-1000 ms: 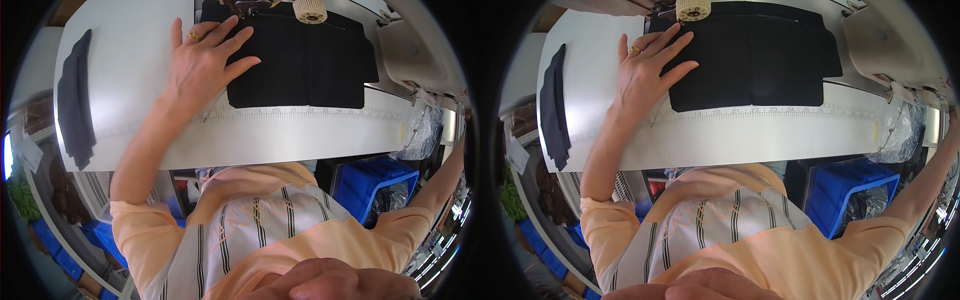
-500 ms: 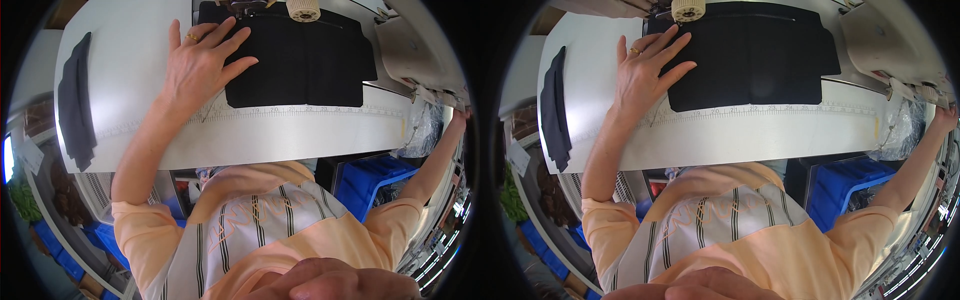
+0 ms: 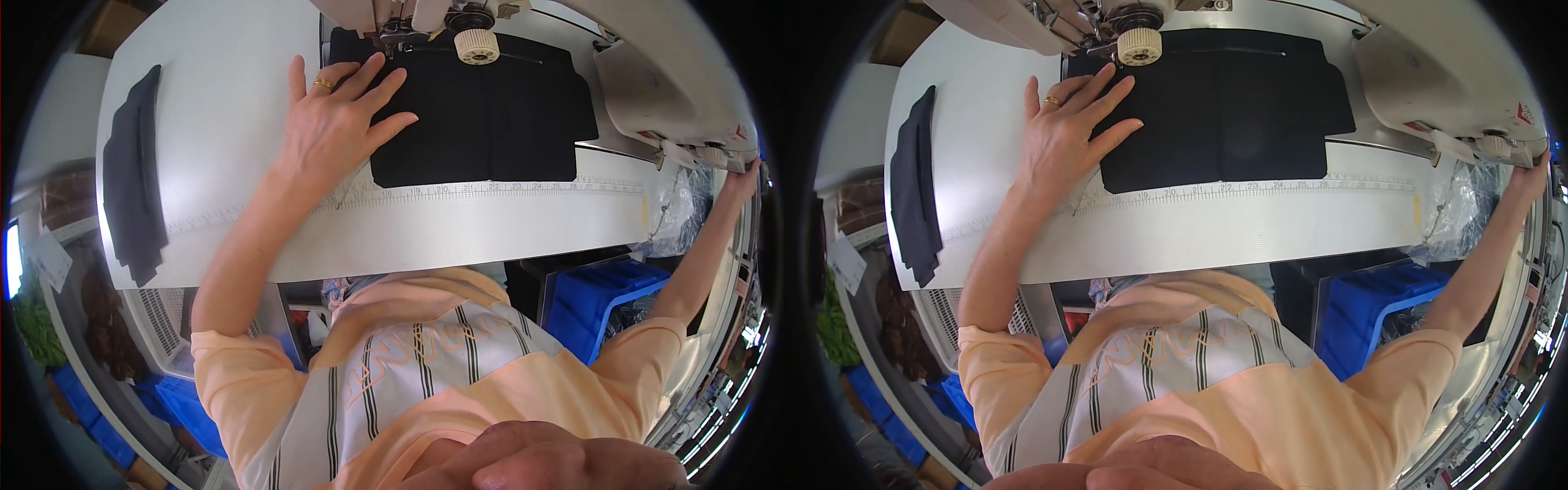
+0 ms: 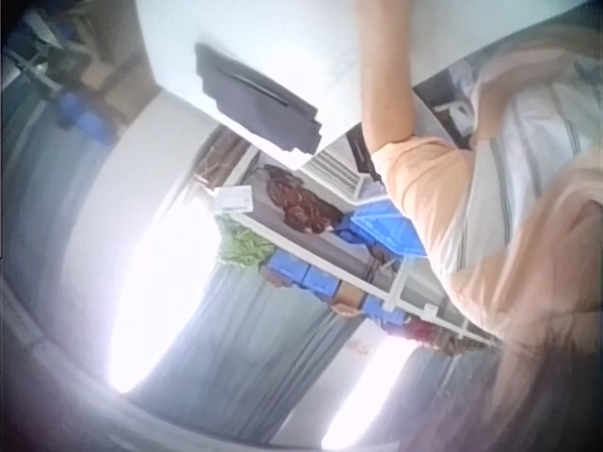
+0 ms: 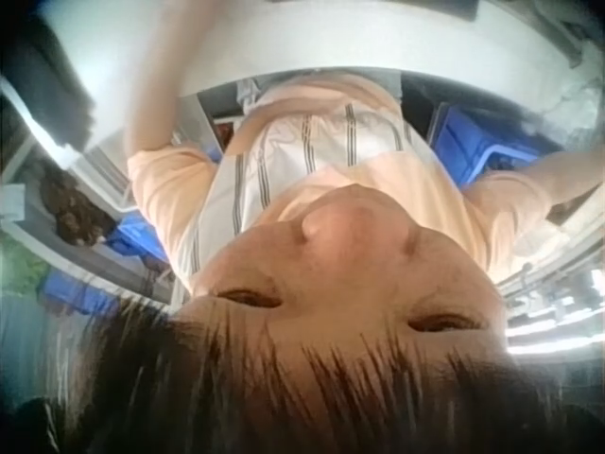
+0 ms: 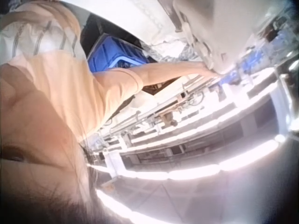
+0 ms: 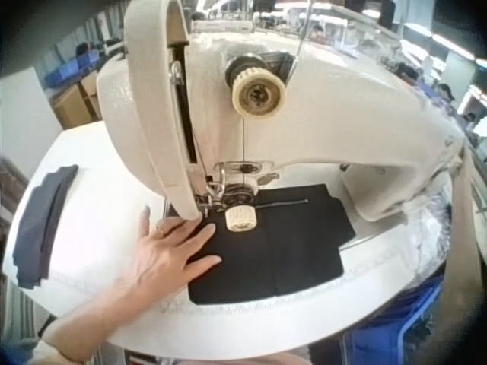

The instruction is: The person is using an industrial sewing machine to stitch together black material pieces, aligning them precisely and trimming excess thread.

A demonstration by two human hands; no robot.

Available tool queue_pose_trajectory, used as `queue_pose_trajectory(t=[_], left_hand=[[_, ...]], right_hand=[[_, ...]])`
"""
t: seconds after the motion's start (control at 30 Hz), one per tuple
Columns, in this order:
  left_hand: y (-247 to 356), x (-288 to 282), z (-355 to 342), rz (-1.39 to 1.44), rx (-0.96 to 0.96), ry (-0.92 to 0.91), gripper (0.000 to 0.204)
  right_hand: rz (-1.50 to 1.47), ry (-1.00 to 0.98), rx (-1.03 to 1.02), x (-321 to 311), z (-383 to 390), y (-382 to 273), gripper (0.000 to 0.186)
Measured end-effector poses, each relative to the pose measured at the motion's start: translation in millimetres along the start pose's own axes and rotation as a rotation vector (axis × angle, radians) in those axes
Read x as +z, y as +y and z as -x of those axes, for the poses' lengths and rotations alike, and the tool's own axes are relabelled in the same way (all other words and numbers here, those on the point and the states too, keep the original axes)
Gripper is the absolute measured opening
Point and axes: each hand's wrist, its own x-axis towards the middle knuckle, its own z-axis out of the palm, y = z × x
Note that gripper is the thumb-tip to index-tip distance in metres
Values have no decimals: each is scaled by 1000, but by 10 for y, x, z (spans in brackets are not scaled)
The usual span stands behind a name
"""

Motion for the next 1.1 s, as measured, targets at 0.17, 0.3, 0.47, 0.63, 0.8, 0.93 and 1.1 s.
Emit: queue_pose_trajectory(t=[0.17,0.3,0.47,0.63,0.8,0.93,1.1], left_hand=[[-118,153,189,110,-13,91,45],[-103,140,205,115,-27,75,46],[-55,101,151,141,-81,-29,47],[-72,119,150,112,-55,4,46],[-80,132,168,113,-46,24,44],[-88,125,178,117,-52,17,45],[-86,97,184,117,-51,4,45]], right_hand=[[-161,1,-111,-5,789,-404,48],[158,304,-454,76,1110,-794,35],[115,-581,-708,1275,3149,-1130,24],[16,-995,-397,2487,3660,-689,55],[-134,-1088,-220,2738,3448,-536,37],[-137,-1100,-259,2747,3431,-508,33],[-161,-1096,-334,2759,3408,-504,31]])
